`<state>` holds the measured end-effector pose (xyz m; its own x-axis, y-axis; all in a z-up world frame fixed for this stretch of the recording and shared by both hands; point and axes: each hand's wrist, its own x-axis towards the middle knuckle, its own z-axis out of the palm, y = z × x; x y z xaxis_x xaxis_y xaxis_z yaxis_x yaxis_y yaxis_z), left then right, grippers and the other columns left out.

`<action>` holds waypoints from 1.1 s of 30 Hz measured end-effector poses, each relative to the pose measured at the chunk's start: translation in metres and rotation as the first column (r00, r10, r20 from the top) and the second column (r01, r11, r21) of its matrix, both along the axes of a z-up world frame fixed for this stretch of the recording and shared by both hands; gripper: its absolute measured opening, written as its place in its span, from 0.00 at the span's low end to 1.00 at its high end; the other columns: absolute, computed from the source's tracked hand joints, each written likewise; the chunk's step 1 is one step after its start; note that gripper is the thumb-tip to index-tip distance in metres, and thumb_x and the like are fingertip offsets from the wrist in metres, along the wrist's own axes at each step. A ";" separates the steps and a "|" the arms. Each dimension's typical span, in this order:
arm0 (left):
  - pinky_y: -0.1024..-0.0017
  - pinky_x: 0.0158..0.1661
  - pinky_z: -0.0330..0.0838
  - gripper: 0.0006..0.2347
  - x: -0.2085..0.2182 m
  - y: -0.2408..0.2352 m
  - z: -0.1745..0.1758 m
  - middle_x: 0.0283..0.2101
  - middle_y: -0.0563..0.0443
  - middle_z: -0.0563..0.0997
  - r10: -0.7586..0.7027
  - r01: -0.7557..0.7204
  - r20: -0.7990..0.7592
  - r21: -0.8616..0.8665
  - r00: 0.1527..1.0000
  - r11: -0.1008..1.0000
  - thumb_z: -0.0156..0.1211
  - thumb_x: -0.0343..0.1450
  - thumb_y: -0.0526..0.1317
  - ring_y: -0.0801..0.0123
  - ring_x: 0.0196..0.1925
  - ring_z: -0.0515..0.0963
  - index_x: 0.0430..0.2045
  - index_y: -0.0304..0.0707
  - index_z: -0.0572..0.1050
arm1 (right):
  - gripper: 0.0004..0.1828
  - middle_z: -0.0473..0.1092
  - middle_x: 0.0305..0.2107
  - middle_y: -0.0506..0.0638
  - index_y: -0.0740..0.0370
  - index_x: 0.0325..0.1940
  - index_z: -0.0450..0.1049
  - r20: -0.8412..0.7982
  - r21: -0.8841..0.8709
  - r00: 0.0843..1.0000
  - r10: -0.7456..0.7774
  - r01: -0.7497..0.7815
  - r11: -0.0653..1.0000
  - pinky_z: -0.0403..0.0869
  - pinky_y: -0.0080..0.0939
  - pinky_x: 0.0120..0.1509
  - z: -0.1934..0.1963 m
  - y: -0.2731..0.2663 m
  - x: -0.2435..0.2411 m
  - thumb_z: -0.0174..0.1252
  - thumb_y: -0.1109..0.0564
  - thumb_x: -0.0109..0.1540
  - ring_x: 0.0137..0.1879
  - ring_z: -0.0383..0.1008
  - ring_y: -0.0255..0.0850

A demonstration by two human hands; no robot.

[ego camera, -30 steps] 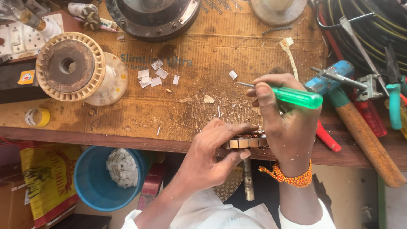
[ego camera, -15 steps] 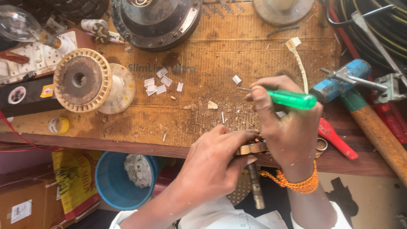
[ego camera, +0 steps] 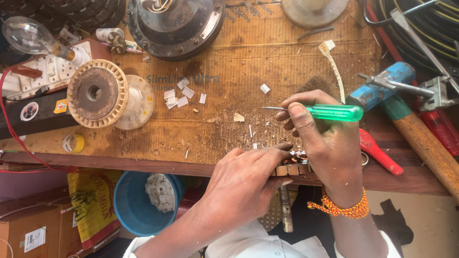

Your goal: The person uses a green-handled screwdriver to pry and adjust copper windings on a motor rotor. They rotate the rotor to access different slots and continue the adjustment process throughout the clip.

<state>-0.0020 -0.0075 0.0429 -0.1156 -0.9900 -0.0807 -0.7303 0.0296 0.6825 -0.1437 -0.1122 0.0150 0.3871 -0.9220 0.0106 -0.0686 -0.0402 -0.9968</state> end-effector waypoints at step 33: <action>0.60 0.61 0.76 0.17 -0.017 0.084 -0.115 0.54 0.50 0.82 0.020 -0.132 -0.203 -0.552 0.979 0.823 0.70 0.75 0.37 0.58 0.59 0.83 0.54 0.54 0.70 | 0.29 0.70 0.33 0.57 0.71 0.48 0.65 0.134 -0.087 0.902 -0.410 0.422 0.902 0.76 0.39 0.41 -0.067 0.105 -0.043 0.60 0.39 0.77 0.34 0.73 0.42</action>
